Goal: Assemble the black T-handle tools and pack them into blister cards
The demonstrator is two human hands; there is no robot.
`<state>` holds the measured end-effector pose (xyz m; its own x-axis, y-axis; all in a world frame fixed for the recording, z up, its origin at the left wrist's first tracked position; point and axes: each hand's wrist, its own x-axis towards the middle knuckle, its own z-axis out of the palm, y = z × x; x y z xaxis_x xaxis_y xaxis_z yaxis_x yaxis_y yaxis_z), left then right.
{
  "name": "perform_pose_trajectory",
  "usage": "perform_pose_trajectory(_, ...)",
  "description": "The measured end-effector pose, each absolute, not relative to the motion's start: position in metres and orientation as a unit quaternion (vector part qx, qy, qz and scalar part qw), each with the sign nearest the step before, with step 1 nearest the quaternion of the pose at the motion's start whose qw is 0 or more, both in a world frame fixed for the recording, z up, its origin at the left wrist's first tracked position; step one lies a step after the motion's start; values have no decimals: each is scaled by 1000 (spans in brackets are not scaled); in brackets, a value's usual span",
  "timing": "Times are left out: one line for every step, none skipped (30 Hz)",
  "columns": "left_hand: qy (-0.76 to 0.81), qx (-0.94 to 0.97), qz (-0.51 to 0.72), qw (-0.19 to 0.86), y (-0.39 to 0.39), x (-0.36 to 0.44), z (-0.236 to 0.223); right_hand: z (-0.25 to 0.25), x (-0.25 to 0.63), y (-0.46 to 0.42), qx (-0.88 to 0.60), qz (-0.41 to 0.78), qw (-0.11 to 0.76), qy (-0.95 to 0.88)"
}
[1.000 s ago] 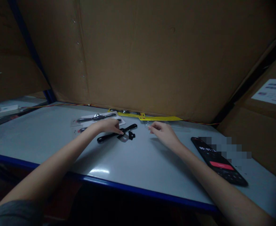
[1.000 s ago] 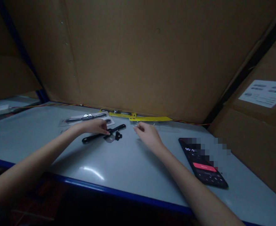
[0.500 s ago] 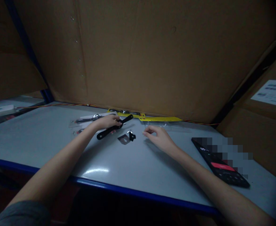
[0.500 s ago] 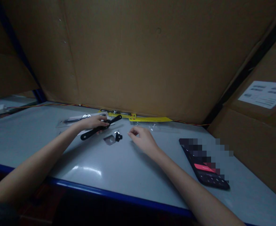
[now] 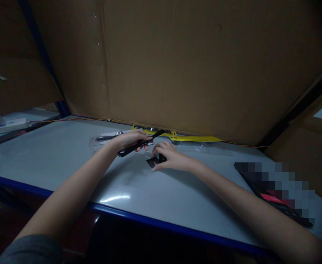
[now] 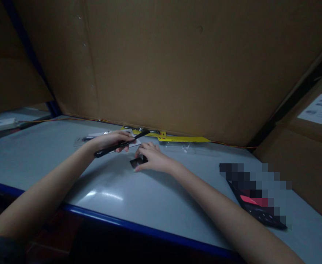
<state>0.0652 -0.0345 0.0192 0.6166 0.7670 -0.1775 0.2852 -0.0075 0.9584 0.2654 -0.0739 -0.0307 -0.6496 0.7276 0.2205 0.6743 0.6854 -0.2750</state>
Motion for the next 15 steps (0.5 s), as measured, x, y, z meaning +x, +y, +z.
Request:
perform_pose_trajectory(386, 684, 199, 586, -35, 65, 20, -30, 265, -73, -399, 87, 152, -900)
perform_pose_trajectory(387, 687, 196, 583, -35, 64, 21, -30, 265, -72, -414, 88, 142, -895)
perform_pose_trajectory(388, 688, 194, 581, -35, 64, 22, -29, 264, -71, -428, 87, 130, -890)
perform_pose_trajectory(392, 687, 195, 580, -34, 63, 21, -28, 263, -70, -437, 85, 118, -888)
perform_pose_trajectory(396, 684, 197, 580, -33, 63, 21, -26, 262, -69, -440, 82, 109, -887)
perform_pose_trajectory(399, 683, 199, 579, -32, 63, 20, -25, 261, -68, -437, 80, 103, -890)
perform_pose_trajectory(402, 682, 199, 578, -32, 62, 19, -23, 259, -67, -430, 79, 101, -894)
perform_pose_trajectory(405, 683, 199, 575, -31, 62, 19, -22, 257, -67, -421, 80, 102, -898)
perform_pose_trajectory(406, 685, 197, 571, -31, 63, 19, -20, 256, -67, -414, 83, 107, -900)
perform_pose_trajectory(409, 689, 195, 566, -31, 63, 19, -19, 254, -68, -408, 87, 114, -902)
perform_pose_trajectory(412, 691, 194, 562, -31, 63, 19, -17, 253, -69, -400, 94, 123, -903)
perform_pose_trajectory(415, 692, 194, 558, -31, 64, 19, -16, 253, -70, -392, 101, 133, -905)
perform_pose_trajectory(418, 692, 194, 556, -31, 64, 19, -14, 254, -72, -382, 108, 142, -907)
perform_pose_trajectory(421, 689, 196, 556, -32, 64, 19, -12, 255, -75, -370, 115, 151, -910)
perform_pose_trajectory(422, 685, 197, 560, -32, 64, 18, -9, 257, -77, -357, 123, 160, -912)
